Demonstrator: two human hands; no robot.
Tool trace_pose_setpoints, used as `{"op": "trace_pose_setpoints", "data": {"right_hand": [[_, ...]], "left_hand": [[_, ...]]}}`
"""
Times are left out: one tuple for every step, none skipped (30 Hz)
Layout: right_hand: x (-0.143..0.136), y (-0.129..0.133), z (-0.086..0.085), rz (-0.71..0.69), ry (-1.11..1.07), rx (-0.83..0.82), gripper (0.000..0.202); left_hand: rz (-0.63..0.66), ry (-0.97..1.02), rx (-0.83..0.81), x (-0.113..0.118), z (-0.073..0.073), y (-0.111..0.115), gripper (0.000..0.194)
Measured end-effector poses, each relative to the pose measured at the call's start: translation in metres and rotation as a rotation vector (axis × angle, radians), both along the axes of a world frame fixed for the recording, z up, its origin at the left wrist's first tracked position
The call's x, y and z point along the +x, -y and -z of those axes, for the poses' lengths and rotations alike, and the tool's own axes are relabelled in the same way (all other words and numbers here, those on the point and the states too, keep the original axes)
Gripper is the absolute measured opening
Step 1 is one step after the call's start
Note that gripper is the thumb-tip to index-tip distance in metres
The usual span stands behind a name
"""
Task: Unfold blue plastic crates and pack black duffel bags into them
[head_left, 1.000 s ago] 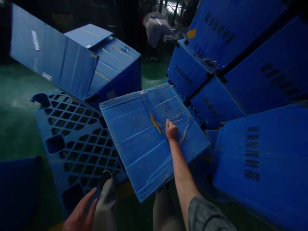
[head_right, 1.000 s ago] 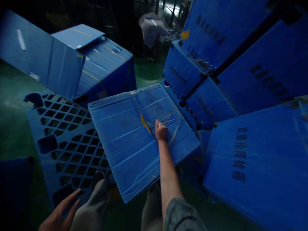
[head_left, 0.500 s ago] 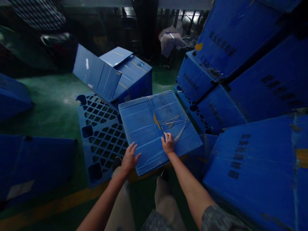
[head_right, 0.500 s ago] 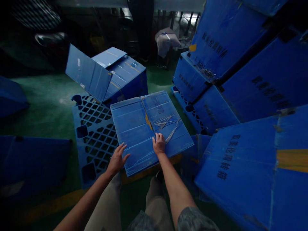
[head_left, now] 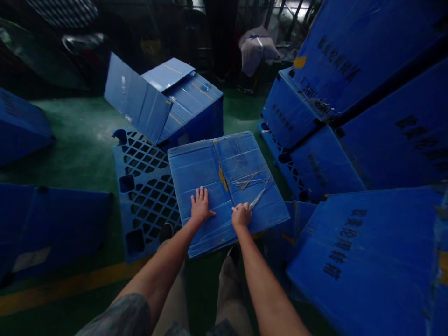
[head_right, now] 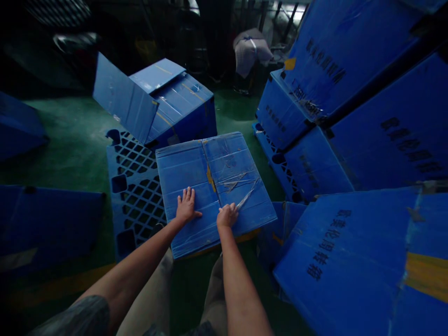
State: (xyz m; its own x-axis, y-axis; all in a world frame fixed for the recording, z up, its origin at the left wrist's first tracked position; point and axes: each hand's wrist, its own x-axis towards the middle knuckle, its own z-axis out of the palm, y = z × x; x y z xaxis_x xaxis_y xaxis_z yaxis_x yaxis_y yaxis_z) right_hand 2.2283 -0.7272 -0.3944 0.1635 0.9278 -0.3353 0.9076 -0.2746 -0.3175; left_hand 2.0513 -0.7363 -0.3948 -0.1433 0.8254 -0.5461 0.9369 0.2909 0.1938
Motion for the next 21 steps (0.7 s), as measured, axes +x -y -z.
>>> {"op": "trace_pose_setpoints", "data": {"right_hand": [[-0.003, 0.0, -0.003, -0.002, 0.001, -0.003, 0.008], [-0.006, 0.001, -0.005, -0.004, 0.002, 0.001, 0.01], [-0.009, 0.004, -0.007, -0.003, 0.005, 0.016, 0.012], [-0.011, 0.008, -0.008, 0.001, 0.009, 0.041, 0.013], [-0.012, 0.012, -0.007, 0.006, 0.014, 0.07, 0.016], [-0.012, 0.015, -0.004, 0.01, 0.018, 0.099, 0.022], [-0.011, 0.016, 0.0, 0.008, 0.021, 0.122, 0.027], [-0.01, 0.016, 0.005, 0.002, 0.022, 0.137, 0.031], [-0.009, 0.014, 0.009, -0.005, 0.022, 0.143, 0.032], [-0.008, 0.012, 0.011, -0.017, 0.016, 0.14, 0.03], [-0.007, 0.008, 0.012, -0.028, 0.004, 0.132, 0.026], [-0.007, 0.005, 0.011, -0.037, -0.012, 0.121, 0.022], [-0.007, 0.002, 0.01, -0.042, -0.028, 0.109, 0.021], [-0.008, -0.001, 0.009, -0.046, -0.039, 0.095, 0.02], [-0.009, -0.003, 0.008, -0.049, -0.042, 0.082, 0.02], [-0.01, -0.005, 0.009, -0.05, -0.037, 0.07, 0.02], [-0.01, -0.005, 0.01, -0.049, -0.024, 0.06, 0.02], [-0.011, -0.005, 0.012, -0.053, -0.01, 0.05, 0.019], [-0.011, -0.004, 0.014, -0.052, -0.001, 0.051, 0.019], [-0.011, -0.002, 0.016, -0.045, 0.004, 0.068, 0.02], [-0.011, 0.001, 0.017, -0.033, 0.005, 0.094, 0.021]], "left_hand": [[-0.005, -0.007, -0.004, 0.001, -0.001, -0.001, 0.12], [-0.011, -0.013, -0.007, 0.002, -0.003, -0.002, 0.12], [-0.019, -0.019, -0.007, 0.003, -0.005, -0.002, 0.121], [-0.029, -0.024, -0.006, 0.003, -0.008, -0.003, 0.121], [-0.039, -0.029, -0.003, 0.003, -0.009, -0.003, 0.121], [-0.051, -0.033, -0.001, 0.004, -0.011, -0.004, 0.121], [-0.061, -0.036, 0.002, 0.004, -0.011, -0.005, 0.121], [-0.069, -0.038, 0.004, 0.004, -0.012, -0.005, 0.121], [-0.075, -0.039, 0.007, 0.003, -0.012, -0.005, 0.121], [-0.078, -0.04, 0.01, 0.003, -0.012, -0.005, 0.121], [-0.077, -0.04, 0.013, 0.003, -0.012, -0.005, 0.12], [-0.075, -0.039, 0.015, 0.002, -0.012, -0.004, 0.12], [-0.071, -0.037, 0.017, 0.002, -0.013, -0.003, 0.12], [-0.066, -0.035, 0.019, 0.002, -0.012, -0.003, 0.12], [-0.061, -0.031, 0.02, 0.002, -0.011, -0.002, 0.121], [-0.056, -0.026, 0.021, 0.002, -0.01, -0.002, 0.121], [-0.052, -0.021, 0.023, 0.002, -0.008, -0.002, 0.121], [-0.049, -0.015, 0.027, 0.002, -0.006, -0.002, 0.12], [-0.048, -0.009, 0.031, 0.002, -0.004, -0.002, 0.12], [-0.048, -0.004, 0.034, 0.002, -0.002, -0.002, 0.119], [-0.049, -0.001, 0.038, 0.002, -0.001, -0.002, 0.119]]}}
